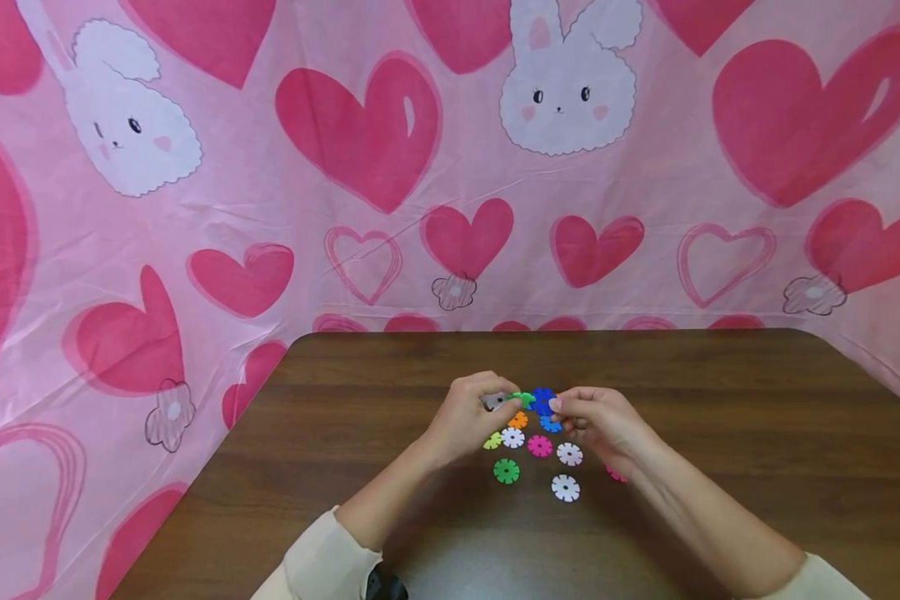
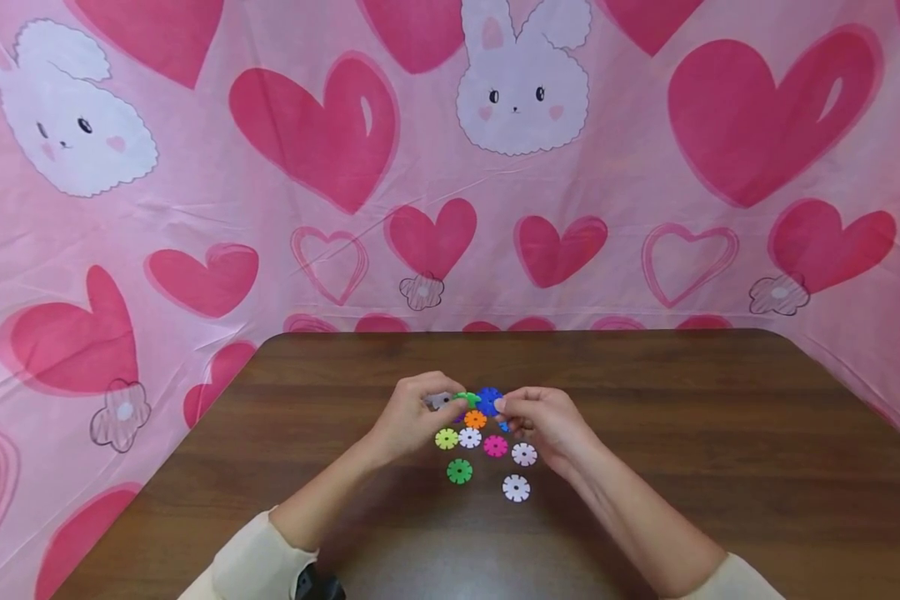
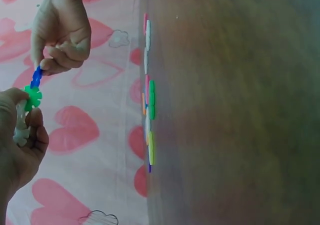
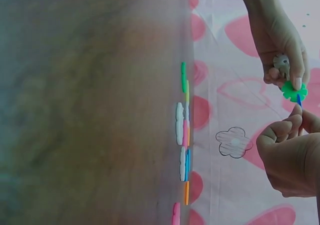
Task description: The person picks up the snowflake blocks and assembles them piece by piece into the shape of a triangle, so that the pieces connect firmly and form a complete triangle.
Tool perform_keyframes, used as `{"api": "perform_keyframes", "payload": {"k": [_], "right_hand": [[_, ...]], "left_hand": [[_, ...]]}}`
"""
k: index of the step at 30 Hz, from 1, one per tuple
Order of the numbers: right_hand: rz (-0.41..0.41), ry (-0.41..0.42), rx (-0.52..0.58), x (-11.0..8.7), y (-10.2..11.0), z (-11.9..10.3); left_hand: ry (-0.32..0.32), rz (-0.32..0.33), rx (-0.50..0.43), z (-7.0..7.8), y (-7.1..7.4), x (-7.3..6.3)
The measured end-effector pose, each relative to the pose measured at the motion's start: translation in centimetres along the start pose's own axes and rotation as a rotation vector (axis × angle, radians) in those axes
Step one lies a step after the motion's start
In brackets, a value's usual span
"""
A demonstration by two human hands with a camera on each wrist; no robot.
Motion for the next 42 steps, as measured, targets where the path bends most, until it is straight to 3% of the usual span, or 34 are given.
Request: {"api": "perform_keyframes", "payload": {"k": [10,24,32,36,42], "right_hand": [[-0.066,-0.028,-0.015,0.4,-0.3,-0.1],[-0.175,-0.048,-0.076,0.6,0.1,0.3],[-0.148,0.029,-0.220,1.2,2.3,-0.1],[-0.125,0.050,-0.268,1.3,3.6,-0.2],[-0.129,0.044,-0.517,1.5,4.9,0.2]], "left_hand": [[-0.059,-0.031,0.017,0.4,-0.1,-0.1],[-0.007,-0.072,0.079,0.3,-0.2,0.1],[0.068,-0.072,0.048,-0.3,0.5,0.2],[0.084,-0.043,0.017,-0.2,1.1,0.3],[0.082,-0.007,-0.001,-0.2,1.7,0.5]]}}
Point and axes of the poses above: each hand's wrist, its own x-axis towards the middle knuckle, its own y-axis out of the back of the hand, z = x × y, the point moved 7 cm from there along x, towards the middle knuckle, and after that the axes turned 3 degrees about x, right-handed, at the moved point
